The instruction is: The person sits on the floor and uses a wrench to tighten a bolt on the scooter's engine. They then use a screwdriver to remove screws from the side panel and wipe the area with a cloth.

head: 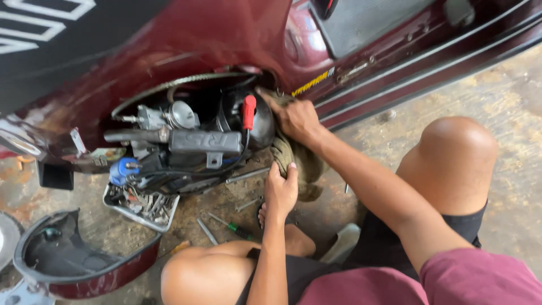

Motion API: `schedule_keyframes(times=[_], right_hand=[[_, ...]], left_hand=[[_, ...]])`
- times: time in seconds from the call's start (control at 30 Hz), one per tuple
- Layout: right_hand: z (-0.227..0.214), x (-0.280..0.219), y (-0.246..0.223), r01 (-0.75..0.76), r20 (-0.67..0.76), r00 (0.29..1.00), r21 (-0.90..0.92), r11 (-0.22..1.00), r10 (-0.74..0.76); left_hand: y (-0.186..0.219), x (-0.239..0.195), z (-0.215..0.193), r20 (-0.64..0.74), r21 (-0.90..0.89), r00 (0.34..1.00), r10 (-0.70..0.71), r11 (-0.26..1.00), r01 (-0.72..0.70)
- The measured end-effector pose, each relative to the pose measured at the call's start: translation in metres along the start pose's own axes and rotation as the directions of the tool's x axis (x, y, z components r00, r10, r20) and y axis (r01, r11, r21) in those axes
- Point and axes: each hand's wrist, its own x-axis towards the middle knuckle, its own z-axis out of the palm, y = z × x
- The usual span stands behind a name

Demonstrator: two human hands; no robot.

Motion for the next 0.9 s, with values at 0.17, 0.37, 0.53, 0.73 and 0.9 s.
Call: schedule_keyframes(times=[0.17,0.37,0.53,0.73,0.9], right_hand=[[0.048,-0.010,0.016,0.030,-0.130,0.990,-0.132,0.991,-0.048],[0.035,-0.035,0.038,0.219,-0.194,0.955,-0.056,0.974,-0.226],[0.044,-0.052,0.053,0.220,-0.329,0.923,0.033,0.975,-0.197],[0.041,-0.062,0.048,0.007,-0.521,0.828,0.381,0.925,0.208],[0.065,-0.060,0.045,-0.385,-0.201,0.774,0.604,0.698,0.600]], left_hand=[[0.001,-0.004,0.000,-0.006,0.043,1.000,0.023,0.999,-0.023],[0.011,-0.014,0.002,0.051,0.053,0.997,0.050,0.997,-0.053],[0.016,-0.016,0.005,0.059,0.055,0.995,0.085,0.995,-0.088],[0.021,-0.017,0.007,0.025,0.121,0.992,0.127,0.984,-0.129],[0.007,-0.013,0.007,0.051,0.201,0.990,0.133,0.970,-0.140]])
